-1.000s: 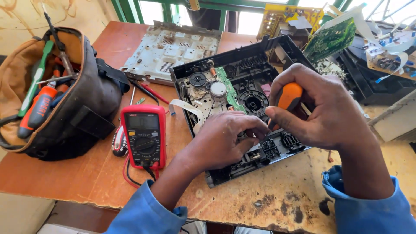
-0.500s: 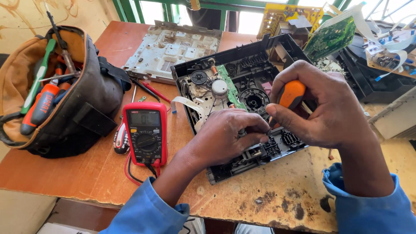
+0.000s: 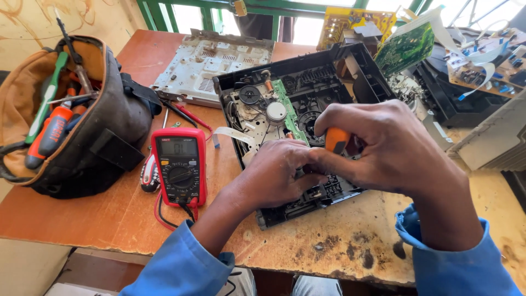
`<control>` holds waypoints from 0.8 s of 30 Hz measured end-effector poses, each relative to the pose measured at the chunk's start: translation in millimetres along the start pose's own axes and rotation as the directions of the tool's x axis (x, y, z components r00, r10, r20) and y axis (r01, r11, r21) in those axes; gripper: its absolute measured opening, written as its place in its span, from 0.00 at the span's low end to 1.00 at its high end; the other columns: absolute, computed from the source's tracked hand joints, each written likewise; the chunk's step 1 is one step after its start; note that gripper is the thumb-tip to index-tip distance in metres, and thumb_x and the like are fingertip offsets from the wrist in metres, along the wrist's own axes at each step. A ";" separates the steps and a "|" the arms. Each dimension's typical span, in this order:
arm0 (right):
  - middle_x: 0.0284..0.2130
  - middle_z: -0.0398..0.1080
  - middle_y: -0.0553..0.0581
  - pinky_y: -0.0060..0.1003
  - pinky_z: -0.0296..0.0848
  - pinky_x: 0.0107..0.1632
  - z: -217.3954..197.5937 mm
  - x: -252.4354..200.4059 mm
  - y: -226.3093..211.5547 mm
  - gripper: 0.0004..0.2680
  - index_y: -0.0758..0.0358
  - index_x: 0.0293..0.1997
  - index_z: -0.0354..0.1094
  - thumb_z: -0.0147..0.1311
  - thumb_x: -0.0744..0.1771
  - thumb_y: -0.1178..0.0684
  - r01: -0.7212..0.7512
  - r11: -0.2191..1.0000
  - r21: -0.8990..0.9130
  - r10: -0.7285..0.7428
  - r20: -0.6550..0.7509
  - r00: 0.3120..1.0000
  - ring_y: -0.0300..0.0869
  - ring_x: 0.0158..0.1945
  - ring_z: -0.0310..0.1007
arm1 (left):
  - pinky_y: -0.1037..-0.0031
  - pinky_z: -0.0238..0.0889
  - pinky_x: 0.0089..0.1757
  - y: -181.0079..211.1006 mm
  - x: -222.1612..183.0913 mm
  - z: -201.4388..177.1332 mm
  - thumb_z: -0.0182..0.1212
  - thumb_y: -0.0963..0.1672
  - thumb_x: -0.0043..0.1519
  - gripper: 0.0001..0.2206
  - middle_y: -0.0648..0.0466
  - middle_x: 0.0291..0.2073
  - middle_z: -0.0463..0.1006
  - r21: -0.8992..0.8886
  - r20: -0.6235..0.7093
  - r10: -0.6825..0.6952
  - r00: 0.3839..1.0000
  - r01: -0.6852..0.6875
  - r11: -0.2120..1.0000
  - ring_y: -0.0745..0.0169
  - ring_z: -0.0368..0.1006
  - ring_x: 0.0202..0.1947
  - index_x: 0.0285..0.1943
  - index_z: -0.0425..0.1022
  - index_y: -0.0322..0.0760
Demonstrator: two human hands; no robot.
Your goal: Disassembling and inspecting the internal components of a cassette tape player using a screwdriver and a multimeter.
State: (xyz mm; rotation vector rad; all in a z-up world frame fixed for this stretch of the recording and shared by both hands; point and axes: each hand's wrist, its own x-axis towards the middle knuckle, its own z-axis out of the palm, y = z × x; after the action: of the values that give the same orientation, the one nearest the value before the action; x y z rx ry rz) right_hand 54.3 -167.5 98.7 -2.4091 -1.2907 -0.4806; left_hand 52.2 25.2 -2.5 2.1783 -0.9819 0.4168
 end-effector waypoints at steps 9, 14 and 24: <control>0.24 0.77 0.46 0.44 0.66 0.29 -28.2 3.5 -7.9 0.09 0.50 0.31 0.69 0.65 0.64 0.42 -0.083 0.993 -0.081 0.104 0.308 0.946 0.43 0.21 0.73 | 0.59 0.63 0.35 9.3 3.3 -5.3 0.68 0.46 0.57 0.07 0.54 0.24 0.79 0.063 0.050 -0.031 0.998 0.027 0.998 0.47 0.75 0.29 0.42 0.82 0.47; 0.20 0.74 0.59 0.55 0.65 0.33 -19.9 4.7 -23.4 0.18 0.52 0.38 0.62 0.53 0.68 0.28 -0.170 0.914 -0.370 0.307 0.352 0.884 0.62 0.28 0.74 | 0.59 0.66 0.37 14.3 -0.2 -0.6 0.71 0.45 0.54 0.06 0.55 0.26 0.81 0.078 0.017 -0.042 0.999 0.041 0.996 0.48 0.77 0.30 0.37 0.81 0.45; 0.28 0.65 0.53 0.47 0.64 0.34 -29.0 -17.2 -15.0 0.06 0.55 0.34 0.59 0.53 0.69 0.53 0.216 0.975 0.054 -0.222 0.318 0.922 0.50 0.30 0.66 | 0.58 0.65 0.34 17.4 -4.8 10.0 0.69 0.47 0.52 0.07 0.49 0.28 0.82 0.175 -0.037 0.063 0.997 -0.056 0.983 0.41 0.78 0.33 0.33 0.78 0.44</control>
State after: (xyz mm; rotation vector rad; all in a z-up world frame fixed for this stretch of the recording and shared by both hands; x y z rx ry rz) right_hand 29.1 -185.6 118.6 -2.4103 -1.7062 -0.1311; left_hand 36.1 12.4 -4.0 2.2898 -1.0224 0.5943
